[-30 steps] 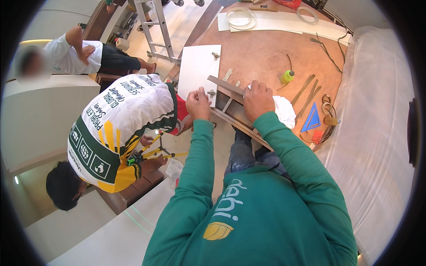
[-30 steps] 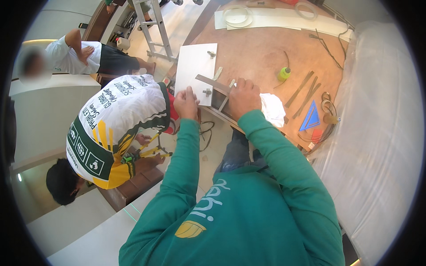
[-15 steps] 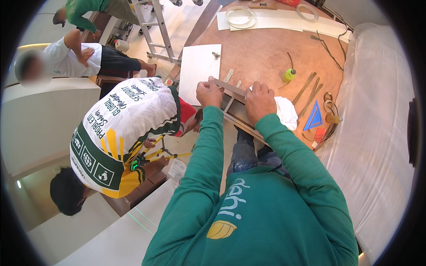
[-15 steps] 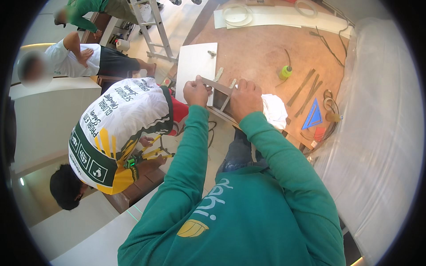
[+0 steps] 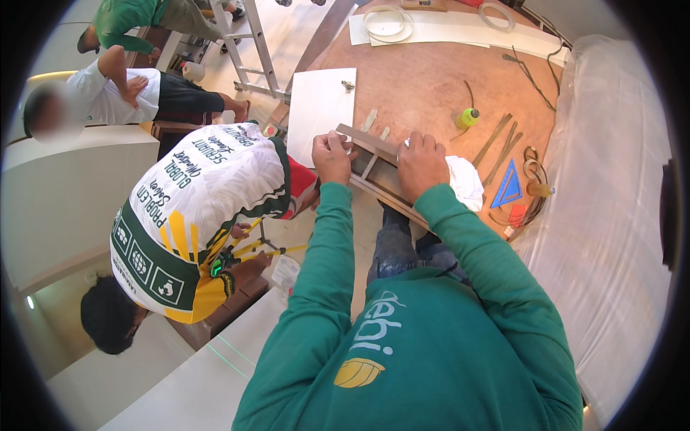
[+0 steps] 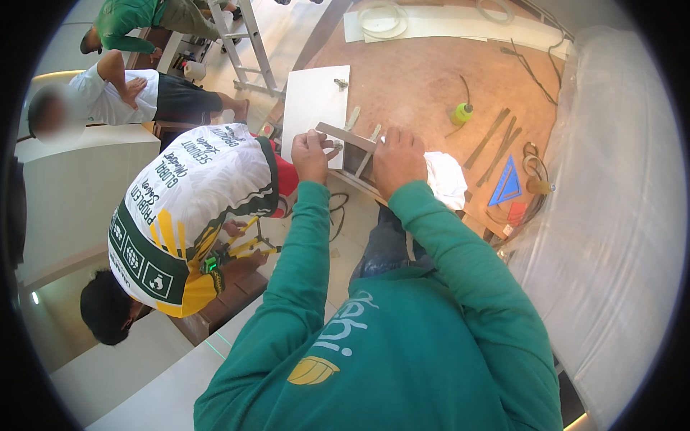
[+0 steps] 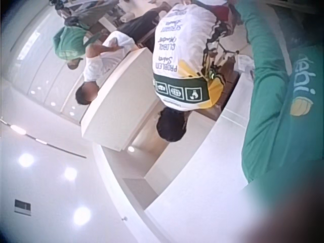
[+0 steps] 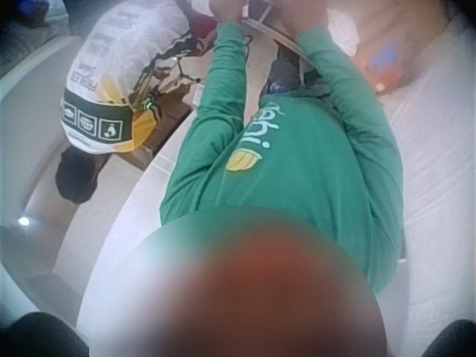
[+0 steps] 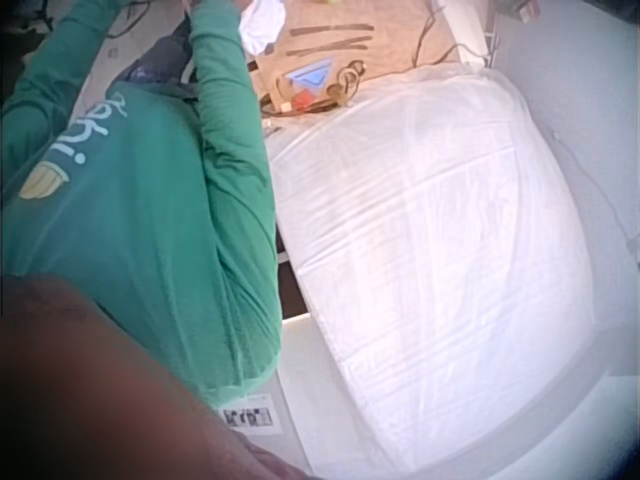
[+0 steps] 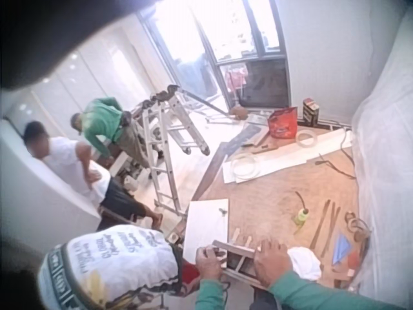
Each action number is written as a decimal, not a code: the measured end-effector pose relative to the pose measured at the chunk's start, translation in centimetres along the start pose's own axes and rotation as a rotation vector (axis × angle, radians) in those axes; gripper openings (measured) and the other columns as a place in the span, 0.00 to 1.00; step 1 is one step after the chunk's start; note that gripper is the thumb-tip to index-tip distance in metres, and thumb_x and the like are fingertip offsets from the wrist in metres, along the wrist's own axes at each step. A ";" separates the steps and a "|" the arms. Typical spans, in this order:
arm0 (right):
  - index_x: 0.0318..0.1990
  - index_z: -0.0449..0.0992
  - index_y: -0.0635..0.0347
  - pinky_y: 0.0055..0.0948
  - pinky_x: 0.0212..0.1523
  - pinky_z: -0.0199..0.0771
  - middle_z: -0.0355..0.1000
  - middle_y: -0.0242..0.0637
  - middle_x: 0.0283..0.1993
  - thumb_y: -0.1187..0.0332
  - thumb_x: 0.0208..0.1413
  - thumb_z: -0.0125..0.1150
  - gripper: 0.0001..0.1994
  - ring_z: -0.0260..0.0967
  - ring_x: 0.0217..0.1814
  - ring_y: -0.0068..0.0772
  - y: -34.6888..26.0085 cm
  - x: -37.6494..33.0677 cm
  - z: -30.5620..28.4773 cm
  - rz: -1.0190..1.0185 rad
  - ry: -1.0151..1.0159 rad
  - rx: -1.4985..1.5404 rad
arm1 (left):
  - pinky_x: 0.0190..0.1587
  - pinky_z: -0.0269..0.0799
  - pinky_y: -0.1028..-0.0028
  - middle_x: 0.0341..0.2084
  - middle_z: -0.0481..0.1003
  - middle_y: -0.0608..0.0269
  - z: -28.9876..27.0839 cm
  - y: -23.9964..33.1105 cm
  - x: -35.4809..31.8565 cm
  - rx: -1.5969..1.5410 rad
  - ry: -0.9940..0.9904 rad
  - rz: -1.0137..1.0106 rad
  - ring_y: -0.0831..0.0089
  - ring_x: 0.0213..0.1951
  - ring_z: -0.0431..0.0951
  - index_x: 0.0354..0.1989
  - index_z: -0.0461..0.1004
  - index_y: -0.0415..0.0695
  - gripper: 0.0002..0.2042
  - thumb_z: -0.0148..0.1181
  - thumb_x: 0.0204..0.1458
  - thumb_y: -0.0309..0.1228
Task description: The person unpacks a plastic-wrapped item, then handles wooden strips and white cabinet doors on a workbench. They wipe a wooden frame with a white cloth while other workers assemble furniture in the background.
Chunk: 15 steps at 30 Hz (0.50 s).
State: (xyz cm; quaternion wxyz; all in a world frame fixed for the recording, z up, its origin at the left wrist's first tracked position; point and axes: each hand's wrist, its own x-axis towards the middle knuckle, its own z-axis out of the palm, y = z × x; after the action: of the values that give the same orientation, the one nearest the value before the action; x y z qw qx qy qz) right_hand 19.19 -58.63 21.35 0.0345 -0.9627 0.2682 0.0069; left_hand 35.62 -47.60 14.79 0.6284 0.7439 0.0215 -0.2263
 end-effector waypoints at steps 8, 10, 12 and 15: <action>0.40 0.83 0.57 0.40 0.46 0.70 0.72 0.39 0.44 0.67 0.55 0.60 0.09 0.70 0.50 0.43 -0.1 -0.1 0.1 0.004 0.049 0.032 | 0.30 0.85 0.69 0.39 0.80 0.52 -0.9 0.3 1.7 -0.110 0.206 -0.074 0.69 0.32 0.82 0.45 0.70 0.37 0.10 0.56 0.68 0.32; 0.40 0.83 0.57 0.40 0.46 0.69 0.72 0.39 0.44 0.67 0.55 0.60 0.09 0.70 0.49 0.42 -0.1 -0.3 0.1 -0.001 0.050 0.040 | 0.29 0.85 0.69 0.40 0.80 0.52 -2.2 -0.2 2.4 -0.022 0.176 -0.150 0.69 0.32 0.82 0.46 0.71 0.37 0.10 0.57 0.67 0.32; 0.39 0.83 0.57 0.40 0.46 0.69 0.72 0.39 0.44 0.67 0.55 0.60 0.09 0.70 0.49 0.42 -0.1 -0.1 -0.1 -0.006 0.036 0.033 | 0.29 0.83 0.70 0.41 0.80 0.51 -3.5 -1.2 3.1 0.176 0.051 -0.215 0.69 0.33 0.82 0.47 0.73 0.37 0.10 0.58 0.66 0.32; 0.39 0.83 0.57 0.40 0.46 0.69 0.72 0.38 0.44 0.67 0.55 0.60 0.08 0.70 0.49 0.42 0.0 -0.2 0.4 -0.007 0.050 0.020 | 0.27 0.81 0.72 0.37 0.81 0.54 -0.9 -0.4 0.8 0.050 0.134 0.178 0.71 0.30 0.82 0.44 0.78 0.36 0.12 0.65 0.62 0.35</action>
State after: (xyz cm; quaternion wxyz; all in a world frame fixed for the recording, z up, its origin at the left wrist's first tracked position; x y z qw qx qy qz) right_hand 19.01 -58.47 20.99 0.0372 -0.9632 0.2656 -0.0202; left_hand 36.48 -46.88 14.24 0.6245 0.7717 -0.0086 -0.1199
